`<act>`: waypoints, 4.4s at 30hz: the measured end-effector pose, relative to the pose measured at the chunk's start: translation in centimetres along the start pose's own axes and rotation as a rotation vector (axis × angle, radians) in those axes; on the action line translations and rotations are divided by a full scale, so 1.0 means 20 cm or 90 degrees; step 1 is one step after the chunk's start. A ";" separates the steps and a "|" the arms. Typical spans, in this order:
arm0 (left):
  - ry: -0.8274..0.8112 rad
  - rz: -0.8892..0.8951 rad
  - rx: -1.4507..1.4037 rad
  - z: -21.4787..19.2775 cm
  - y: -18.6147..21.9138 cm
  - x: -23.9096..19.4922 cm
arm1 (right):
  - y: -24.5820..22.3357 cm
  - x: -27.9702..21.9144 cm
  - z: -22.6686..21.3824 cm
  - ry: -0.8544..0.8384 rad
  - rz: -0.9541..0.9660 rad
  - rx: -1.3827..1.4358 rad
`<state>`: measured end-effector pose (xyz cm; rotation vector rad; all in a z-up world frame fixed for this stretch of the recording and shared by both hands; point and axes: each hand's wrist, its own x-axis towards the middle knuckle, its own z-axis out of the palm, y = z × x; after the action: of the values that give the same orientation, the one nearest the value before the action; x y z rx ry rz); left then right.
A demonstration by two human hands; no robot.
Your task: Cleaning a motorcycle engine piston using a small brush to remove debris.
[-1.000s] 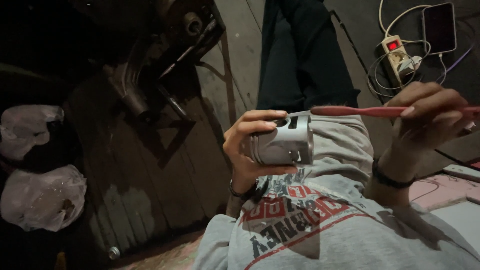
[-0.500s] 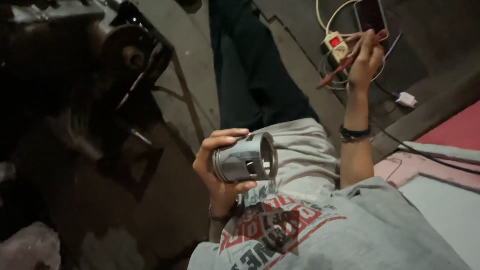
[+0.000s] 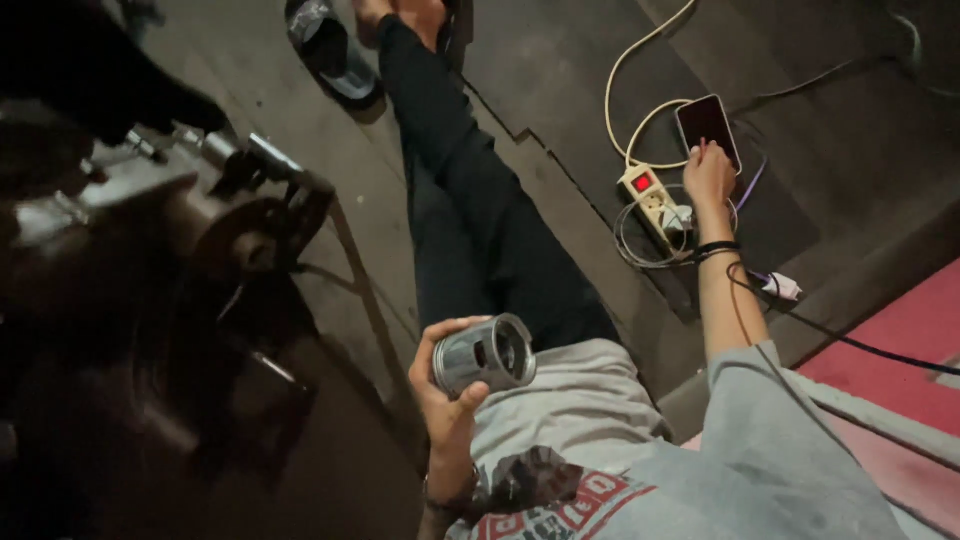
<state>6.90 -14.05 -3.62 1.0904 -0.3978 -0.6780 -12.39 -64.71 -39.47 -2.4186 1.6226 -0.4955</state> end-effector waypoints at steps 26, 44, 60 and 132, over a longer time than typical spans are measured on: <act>0.165 -0.237 -0.245 -0.19 -0.39 0.54 | -1.56 -0.50 -0.82 0.085 0.180 0.885; -0.089 -0.103 -0.507 -0.43 -0.55 0.58 | -1.77 -0.78 -1.16 -0.542 -0.315 0.744; -0.128 -0.085 -0.262 -0.37 -0.49 0.60 | -1.68 -0.82 -1.11 -0.516 -0.418 0.734; 0.125 0.229 0.276 -0.15 -0.15 0.63 | -1.70 -0.73 -1.08 -0.477 -0.386 0.841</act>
<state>17.10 -21.53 -7.93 1.4354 -0.5694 -0.1616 3.78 -37.55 -10.44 -1.5836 0.0539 -0.4254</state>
